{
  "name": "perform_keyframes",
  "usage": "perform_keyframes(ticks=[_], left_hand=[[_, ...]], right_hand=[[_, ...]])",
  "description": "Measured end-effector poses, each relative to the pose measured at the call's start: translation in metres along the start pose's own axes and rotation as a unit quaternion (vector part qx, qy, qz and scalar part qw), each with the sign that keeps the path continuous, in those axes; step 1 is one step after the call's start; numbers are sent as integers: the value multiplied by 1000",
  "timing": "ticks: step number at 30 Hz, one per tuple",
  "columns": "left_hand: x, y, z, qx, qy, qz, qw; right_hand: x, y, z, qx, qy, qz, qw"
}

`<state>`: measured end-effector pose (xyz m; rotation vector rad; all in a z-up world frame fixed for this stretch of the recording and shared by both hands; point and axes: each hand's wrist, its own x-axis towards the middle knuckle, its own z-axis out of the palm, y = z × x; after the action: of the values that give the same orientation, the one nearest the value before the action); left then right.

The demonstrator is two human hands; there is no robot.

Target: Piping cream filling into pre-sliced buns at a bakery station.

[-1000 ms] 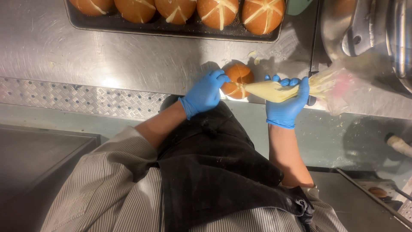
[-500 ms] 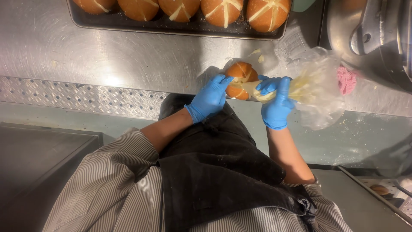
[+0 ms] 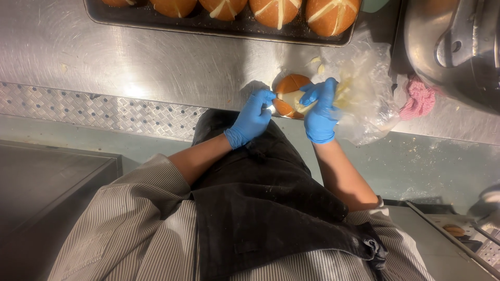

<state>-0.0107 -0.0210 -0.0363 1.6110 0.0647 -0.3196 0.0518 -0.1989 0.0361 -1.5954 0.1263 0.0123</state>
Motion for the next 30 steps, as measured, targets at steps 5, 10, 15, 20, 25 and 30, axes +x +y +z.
perform_keyframes(ticks=[5, 10, 15, 20, 25, 30], left_hand=[[3, -26, 10, -72, 3, -31, 997], [3, -80, 36, -237, -42, -13, 971], [9, -27, 29, 47, -252, -60, 965], [15, 52, 4, 250, -114, 165, 947], [26, 53, 9, 244, -143, 213, 935], [26, 42, 15, 226, -116, 181, 950]], right_hand=[[1, 7, -22, -43, 7, -11, 999], [1, -14, -49, 47, 120, 6, 992], [-4, -28, -92, 295, 221, 83, 926], [-12, -27, -107, 312, 227, 83, 919], [-14, -27, -101, 281, 229, 53, 931], [-18, -32, -85, 219, 185, 38, 957]])
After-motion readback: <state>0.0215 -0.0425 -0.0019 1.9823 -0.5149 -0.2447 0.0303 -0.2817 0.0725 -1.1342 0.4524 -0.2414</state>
